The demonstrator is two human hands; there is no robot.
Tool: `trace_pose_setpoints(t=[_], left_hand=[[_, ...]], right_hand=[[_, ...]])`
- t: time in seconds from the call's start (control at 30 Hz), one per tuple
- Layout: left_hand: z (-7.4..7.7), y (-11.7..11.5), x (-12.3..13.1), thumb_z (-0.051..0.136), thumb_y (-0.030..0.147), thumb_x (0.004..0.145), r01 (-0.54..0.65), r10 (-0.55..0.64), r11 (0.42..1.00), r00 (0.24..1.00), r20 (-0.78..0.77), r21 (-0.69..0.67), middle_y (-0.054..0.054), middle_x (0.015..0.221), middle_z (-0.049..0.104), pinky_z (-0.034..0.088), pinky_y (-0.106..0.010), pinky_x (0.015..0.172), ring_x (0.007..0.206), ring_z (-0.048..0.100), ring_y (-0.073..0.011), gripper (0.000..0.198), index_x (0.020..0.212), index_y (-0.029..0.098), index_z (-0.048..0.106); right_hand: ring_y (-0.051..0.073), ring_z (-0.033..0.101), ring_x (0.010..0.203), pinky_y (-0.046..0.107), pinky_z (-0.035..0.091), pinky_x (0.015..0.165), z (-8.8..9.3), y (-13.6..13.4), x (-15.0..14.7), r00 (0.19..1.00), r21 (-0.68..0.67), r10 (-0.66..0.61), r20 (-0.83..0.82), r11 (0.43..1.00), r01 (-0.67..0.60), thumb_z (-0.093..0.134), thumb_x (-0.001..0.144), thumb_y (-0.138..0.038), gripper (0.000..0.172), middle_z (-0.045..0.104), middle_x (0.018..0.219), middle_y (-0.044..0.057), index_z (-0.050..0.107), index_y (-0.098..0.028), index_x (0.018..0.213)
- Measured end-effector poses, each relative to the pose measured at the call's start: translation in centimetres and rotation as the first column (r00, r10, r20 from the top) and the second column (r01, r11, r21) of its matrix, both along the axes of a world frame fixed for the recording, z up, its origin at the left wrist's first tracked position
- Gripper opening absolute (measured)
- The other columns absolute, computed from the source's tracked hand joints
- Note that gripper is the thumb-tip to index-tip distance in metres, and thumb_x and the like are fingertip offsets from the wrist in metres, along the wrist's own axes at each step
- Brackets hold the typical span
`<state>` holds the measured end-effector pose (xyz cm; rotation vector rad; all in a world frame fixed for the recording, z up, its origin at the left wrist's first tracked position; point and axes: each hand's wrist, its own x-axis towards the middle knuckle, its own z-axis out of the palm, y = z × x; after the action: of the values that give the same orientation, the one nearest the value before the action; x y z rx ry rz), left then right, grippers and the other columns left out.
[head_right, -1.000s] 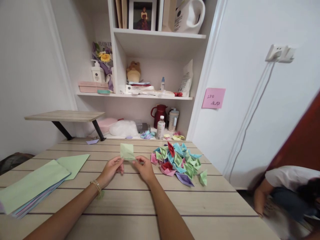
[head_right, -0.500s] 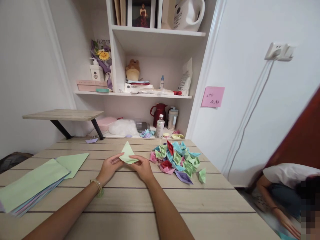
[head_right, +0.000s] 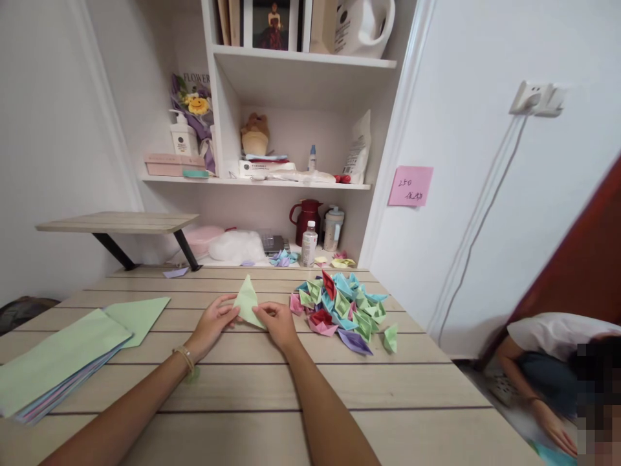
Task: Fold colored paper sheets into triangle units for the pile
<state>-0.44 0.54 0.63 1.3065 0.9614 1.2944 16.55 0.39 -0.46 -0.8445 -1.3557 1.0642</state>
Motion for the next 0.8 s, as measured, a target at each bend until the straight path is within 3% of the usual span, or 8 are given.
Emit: trace_pose_setpoints(t=[0.2,0.37,0.5,0.7,0.8], left_hand=[[-0.15,0.17,-0.11,0.068,0.033,0.061,0.056,-0.053,0.996,0.998,0.035,-0.076,-0.005,0.067,0.066,0.044,-0.022,0.054,0.057,0.06,-0.0131,0.04,0.093,0.012,0.057],[-0.16,0.2,-0.4,0.068,0.033,0.061,0.122,-0.111,0.986,0.989,0.094,-0.117,-0.004,0.065,0.064,0.046,-0.023,0.06,0.058,0.059,-0.0118,0.032,0.083,0.012,0.062],[-0.34,0.34,-0.43,0.069,0.034,0.06,0.113,-0.102,0.987,0.99,0.094,-0.118,-0.003,0.06,0.062,0.046,-0.023,0.059,0.056,0.058,-0.0112,0.028,0.074,0.011,0.062],[-0.35,0.22,-0.17,0.065,0.037,0.064,0.132,-0.126,0.984,0.99,0.055,-0.122,-0.003,0.056,0.062,0.046,-0.022,0.056,0.052,0.058,-0.0113,0.026,0.071,0.012,0.059],[-0.26,0.16,-0.11,0.064,0.039,0.065,0.154,-0.153,0.981,0.988,0.019,-0.119,-0.004,0.056,0.062,0.046,-0.023,0.056,0.052,0.058,-0.0118,0.027,0.071,0.012,0.059]], right_hand=[[0.009,0.044,0.046,0.021,0.033,0.045,0.0,-0.06,0.02,0.997,-0.079,-0.029,-0.067,0.997,0.023,0.076,0.046,-0.037,0.029,0.054,0.05,-0.003,0.059,-0.015,0.055],[0.005,0.033,0.04,0.02,0.024,0.04,0.03,-0.08,0.19,0.997,-0.08,0.054,-0.06,0.995,-0.059,0.069,0.056,-0.044,0.034,0.042,0.041,-0.006,0.052,-0.015,0.049],[0.006,0.034,0.041,0.019,0.023,0.041,-0.15,0.04,0.36,0.994,-0.061,0.1,-0.052,0.993,-0.103,0.063,0.062,-0.048,0.037,0.043,0.043,-0.005,0.051,-0.015,0.05],[0.006,0.038,0.043,0.018,0.028,0.042,-0.02,-0.13,0.03,0.99,-0.061,0.117,-0.076,0.991,-0.122,0.062,0.065,-0.042,0.028,0.047,0.05,-0.006,0.056,-0.016,0.074],[0.007,0.044,0.045,0.017,0.032,0.043,-0.2,-0.08,-0.25,0.991,-0.079,0.075,-0.108,0.993,-0.084,0.065,0.062,-0.037,0.043,0.053,0.058,-0.005,0.051,-0.019,0.098]])
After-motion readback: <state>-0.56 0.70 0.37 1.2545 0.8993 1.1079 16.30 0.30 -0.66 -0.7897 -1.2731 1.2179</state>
